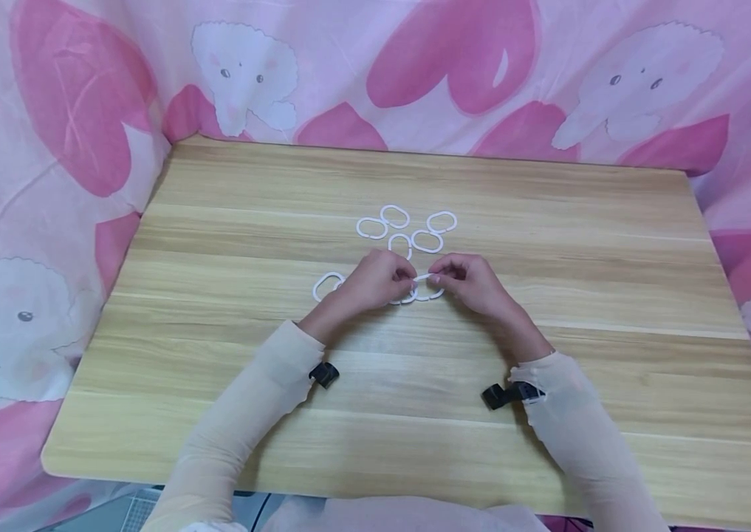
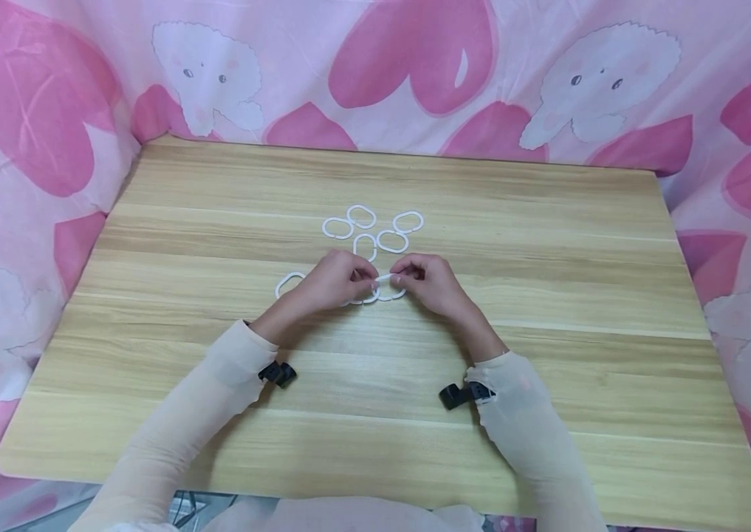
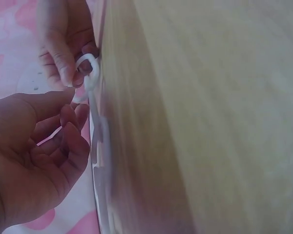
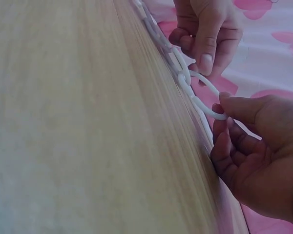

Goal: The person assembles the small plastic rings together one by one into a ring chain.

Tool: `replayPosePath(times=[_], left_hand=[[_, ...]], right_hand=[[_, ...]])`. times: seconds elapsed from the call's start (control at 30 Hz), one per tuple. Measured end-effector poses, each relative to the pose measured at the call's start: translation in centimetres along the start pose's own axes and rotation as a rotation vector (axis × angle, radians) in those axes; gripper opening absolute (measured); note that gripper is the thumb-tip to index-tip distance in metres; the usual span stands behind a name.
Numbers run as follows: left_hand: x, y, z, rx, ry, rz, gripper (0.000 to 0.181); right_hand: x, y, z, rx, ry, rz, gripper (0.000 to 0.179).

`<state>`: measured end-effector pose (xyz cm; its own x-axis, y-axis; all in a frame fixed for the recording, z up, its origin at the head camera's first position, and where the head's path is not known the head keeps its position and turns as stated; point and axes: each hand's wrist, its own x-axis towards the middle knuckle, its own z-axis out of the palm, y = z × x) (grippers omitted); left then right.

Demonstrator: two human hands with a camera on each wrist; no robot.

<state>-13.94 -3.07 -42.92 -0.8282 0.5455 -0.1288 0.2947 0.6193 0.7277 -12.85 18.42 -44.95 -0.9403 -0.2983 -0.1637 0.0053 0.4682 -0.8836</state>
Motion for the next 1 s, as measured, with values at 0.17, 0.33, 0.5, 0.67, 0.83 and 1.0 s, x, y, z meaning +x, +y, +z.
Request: replayPosePath(times=[0.17, 0.33, 0.5, 0.67, 0.83, 1.0], left_hand=[[0.2, -0.2, 0.3, -0.007, 0.009, 0.009, 0.013], [0.1, -0.3, 0.3, -0.014, 0.010, 0.010, 0.013], [0.1, -0.3, 0.4, -0.018, 0.002, 0.011, 0.013], [-0.1, -0.3, 0.3, -0.017, 0.003, 0.018, 0.013], [-0.1, -0.4, 0.3, -0.023, 0.002, 0.024, 0.013], [-0.1, -0.3, 0.3, -0.018, 0.002, 0.023, 0.013]], right_hand=[[-0.1, -0.1, -0.1, 0.013, -0.012, 0.004, 0.018], [-0.1, -0.2, -0.3, 0.026, -0.042, -0.004, 0.017], [0.0, -0.1, -1.5, 0.068, -0.064, 0.017, 0.020], [1.1, 0.2, -3.9, 0.023, -0.049, 0.053, 0.025], [3.2, 1.0, -5.5, -0.095, 0.036, 0.034, 0.024], [5.4, 1.1, -5.9, -0.194, 0.113, 0.006, 0.020]])
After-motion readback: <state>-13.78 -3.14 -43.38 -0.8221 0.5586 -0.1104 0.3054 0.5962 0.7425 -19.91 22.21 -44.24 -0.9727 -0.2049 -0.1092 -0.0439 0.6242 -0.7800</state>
